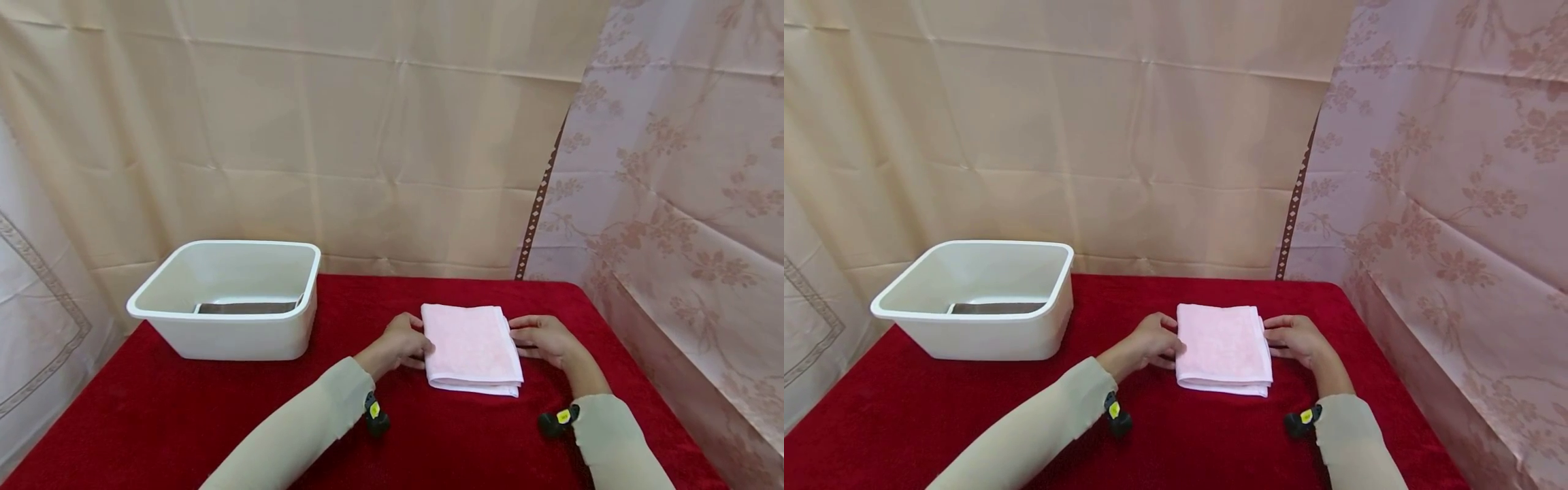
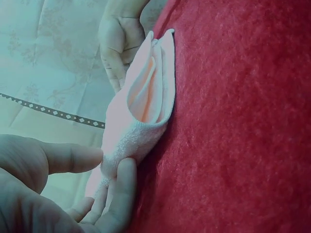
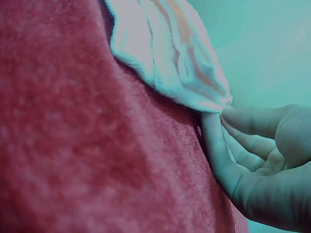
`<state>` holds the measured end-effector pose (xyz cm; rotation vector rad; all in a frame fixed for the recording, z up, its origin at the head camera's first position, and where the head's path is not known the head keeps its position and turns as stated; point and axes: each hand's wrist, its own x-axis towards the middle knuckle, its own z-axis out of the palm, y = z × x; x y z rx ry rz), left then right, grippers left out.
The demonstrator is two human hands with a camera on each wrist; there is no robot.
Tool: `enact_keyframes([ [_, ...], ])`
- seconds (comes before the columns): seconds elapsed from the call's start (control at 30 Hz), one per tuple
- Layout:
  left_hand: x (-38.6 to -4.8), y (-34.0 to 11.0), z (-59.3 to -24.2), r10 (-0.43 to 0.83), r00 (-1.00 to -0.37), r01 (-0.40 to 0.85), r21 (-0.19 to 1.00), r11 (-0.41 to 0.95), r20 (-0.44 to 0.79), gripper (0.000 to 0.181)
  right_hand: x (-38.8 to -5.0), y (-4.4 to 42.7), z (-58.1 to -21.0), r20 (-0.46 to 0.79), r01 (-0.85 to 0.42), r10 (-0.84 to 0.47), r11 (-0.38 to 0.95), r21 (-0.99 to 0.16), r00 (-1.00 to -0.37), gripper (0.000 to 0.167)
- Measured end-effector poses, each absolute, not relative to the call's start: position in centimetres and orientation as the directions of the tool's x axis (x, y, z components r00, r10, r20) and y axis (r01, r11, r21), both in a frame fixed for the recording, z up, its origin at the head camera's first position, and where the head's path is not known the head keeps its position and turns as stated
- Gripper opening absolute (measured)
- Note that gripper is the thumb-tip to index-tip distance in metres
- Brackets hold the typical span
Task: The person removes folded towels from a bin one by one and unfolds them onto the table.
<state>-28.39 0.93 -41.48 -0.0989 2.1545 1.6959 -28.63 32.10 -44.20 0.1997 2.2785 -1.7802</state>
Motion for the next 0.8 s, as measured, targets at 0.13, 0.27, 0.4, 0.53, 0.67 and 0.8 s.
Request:
enact_keyframes([
  [0.13, -29.0, 1.1, -41.6, 0.142, -0.945, -0.24, 0.921, 0.306, -0.293, 0.052, -28.5, 32.2, -44.4, -0.267, 0.252, -0.029, 0.247, -0.936, -0.963, 0.04],
  [0.27, -29.9, 1.1, -41.7, 0.15, -0.967, -0.149, 0.934, 0.324, -0.206, 0.047, -28.4, 32.1, -44.5, -0.262, 0.249, -0.022, 0.24, -0.938, -0.965, 0.041],
  [0.4, -30.7, 1.2, -41.9, 0.189, -0.972, -0.074, 0.942, 0.328, -0.142, 0.04, -28.5, 31.8, -44.5, -0.261, 0.246, -0.032, 0.241, -0.939, -0.965, 0.043],
  [0.53, -31.6, 1.8, -42.3, 0.225, -0.973, 0.045, 0.913, 0.406, -0.052, 0.031, -28.5, 31.8, -44.4, -0.263, 0.249, -0.031, 0.23, -0.941, -0.964, 0.042],
  [0.67, -32.2, 2.7, -42.3, 0.274, -0.959, 0.211, 0.816, 0.538, 0.067, 0.024, -28.4, 31.9, -44.3, -0.257, 0.245, -0.034, 0.209, -0.947, -0.966, 0.04],
  [0.8, -32.5, 3.7, -41.9, 0.354, -0.927, 0.326, 0.736, 0.594, 0.124, 0.023, -28.4, 32.0, -44.3, -0.256, 0.242, -0.046, 0.203, -0.949, -0.966, 0.041],
])
